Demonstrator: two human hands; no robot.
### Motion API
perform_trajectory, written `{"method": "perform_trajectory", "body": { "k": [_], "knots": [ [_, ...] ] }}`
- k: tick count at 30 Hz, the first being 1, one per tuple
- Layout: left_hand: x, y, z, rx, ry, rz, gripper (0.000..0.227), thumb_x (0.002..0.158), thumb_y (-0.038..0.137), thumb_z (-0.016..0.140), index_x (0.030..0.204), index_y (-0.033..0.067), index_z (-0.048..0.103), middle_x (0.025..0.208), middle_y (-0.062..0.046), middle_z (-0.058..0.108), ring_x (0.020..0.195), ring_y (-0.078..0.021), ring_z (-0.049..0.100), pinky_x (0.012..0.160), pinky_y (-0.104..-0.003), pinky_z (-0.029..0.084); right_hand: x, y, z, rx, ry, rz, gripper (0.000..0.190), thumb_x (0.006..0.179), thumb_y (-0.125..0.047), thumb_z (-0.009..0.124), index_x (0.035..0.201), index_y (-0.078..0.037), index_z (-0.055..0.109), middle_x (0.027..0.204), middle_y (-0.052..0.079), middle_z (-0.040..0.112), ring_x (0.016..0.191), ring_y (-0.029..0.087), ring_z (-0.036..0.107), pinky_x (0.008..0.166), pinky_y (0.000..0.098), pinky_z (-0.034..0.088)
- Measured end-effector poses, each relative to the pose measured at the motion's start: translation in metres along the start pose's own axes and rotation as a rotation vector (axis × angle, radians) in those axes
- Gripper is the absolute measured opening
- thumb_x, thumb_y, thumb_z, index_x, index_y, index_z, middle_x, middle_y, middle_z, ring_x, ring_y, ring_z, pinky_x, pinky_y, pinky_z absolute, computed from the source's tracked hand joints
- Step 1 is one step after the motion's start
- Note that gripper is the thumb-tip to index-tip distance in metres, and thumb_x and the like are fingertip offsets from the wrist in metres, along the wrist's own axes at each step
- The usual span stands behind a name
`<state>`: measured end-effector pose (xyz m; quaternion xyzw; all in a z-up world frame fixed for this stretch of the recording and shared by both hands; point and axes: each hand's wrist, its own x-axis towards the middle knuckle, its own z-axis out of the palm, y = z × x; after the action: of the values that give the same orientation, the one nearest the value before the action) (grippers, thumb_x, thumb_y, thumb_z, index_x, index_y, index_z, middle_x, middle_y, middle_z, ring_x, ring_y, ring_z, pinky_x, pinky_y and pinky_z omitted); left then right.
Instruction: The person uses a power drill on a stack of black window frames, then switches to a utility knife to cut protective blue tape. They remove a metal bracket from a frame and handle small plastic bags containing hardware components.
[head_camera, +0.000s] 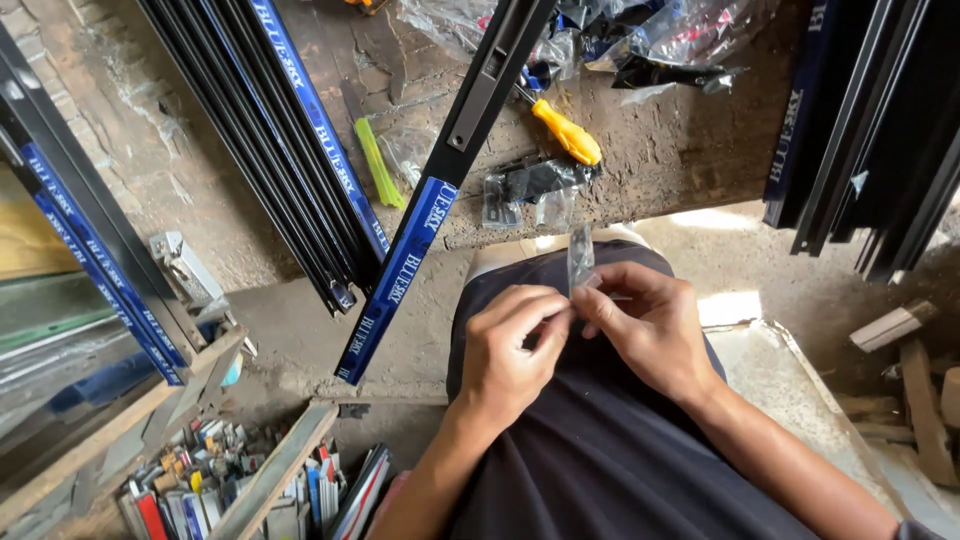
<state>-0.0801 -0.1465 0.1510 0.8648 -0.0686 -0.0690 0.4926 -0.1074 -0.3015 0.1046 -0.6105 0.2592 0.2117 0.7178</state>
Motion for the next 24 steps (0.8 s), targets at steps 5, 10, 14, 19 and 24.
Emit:
{"method": "perform_trajectory", "body": {
  "k": [5, 10, 14, 19, 24],
  "knots": [
    [-0.003, 0.009, 0.022, -0.09, 0.024, -0.216, 0.005, 0.086, 0.0, 0.076, 0.085, 0.0045, 0.075, 0.078, -0.007, 0.074, 0.067, -0.0201, 0.072, 0.054, -0.026, 0.064, 0.008, -0.009, -0.016, -0.069, -0.093, -0.079, 0.008, 0.088, 0.003, 0.073, 0.092, 0.008, 0.078, 0.073, 0.018, 0.075, 0.057, 0.018, 0.071, 0.057, 0.03, 0.062],
    [-0.011, 0.006, 0.035, -0.251, 0.035, -0.371, 0.005, 0.087, 0.003, 0.076, 0.083, 0.0054, 0.076, 0.077, -0.006, 0.074, 0.065, -0.0179, 0.073, 0.054, -0.028, 0.065, 0.011, -0.006, -0.035, -0.024, -0.17, -0.153, 0.008, 0.09, 0.002, 0.072, 0.083, 0.005, 0.075, 0.06, 0.01, 0.065, 0.05, 0.013, 0.064, 0.052, 0.0267, 0.057],
    [-0.01, -0.001, 0.045, -0.447, 0.013, -0.476, 0.015, 0.094, 0.009, 0.072, 0.082, 0.0011, 0.074, 0.072, -0.01, 0.071, 0.065, -0.0178, 0.074, 0.055, -0.029, 0.065, 0.012, -0.013, -0.042, 0.02, -0.193, -0.252, 0.014, 0.091, -0.001, 0.071, 0.078, 0.003, 0.073, 0.053, 0.008, 0.059, 0.048, 0.013, 0.057, 0.05, 0.0267, 0.053],
    [-0.002, 0.0, 0.053, -0.423, -0.001, -0.452, 0.016, 0.094, 0.01, 0.073, 0.082, -0.0003, 0.074, 0.069, -0.01, 0.069, 0.064, -0.0175, 0.074, 0.054, -0.028, 0.064, 0.015, -0.023, -0.047, -0.024, -0.186, -0.344, 0.011, 0.09, -0.004, 0.074, 0.08, 0.001, 0.075, 0.063, 0.009, 0.065, 0.055, 0.014, 0.061, 0.055, 0.0264, 0.055],
    [0.004, 0.002, 0.057, -0.377, 0.002, -0.413, 0.018, 0.094, 0.01, 0.074, 0.08, -0.0001, 0.073, 0.068, -0.009, 0.068, 0.061, -0.0176, 0.073, 0.051, -0.027, 0.063, 0.015, -0.021, -0.053, 0.028, -0.167, -0.299, 0.012, 0.09, -0.003, 0.075, 0.079, 0.001, 0.075, 0.062, 0.009, 0.065, 0.056, 0.012, 0.061, 0.055, 0.0242, 0.055]
  ]
}}
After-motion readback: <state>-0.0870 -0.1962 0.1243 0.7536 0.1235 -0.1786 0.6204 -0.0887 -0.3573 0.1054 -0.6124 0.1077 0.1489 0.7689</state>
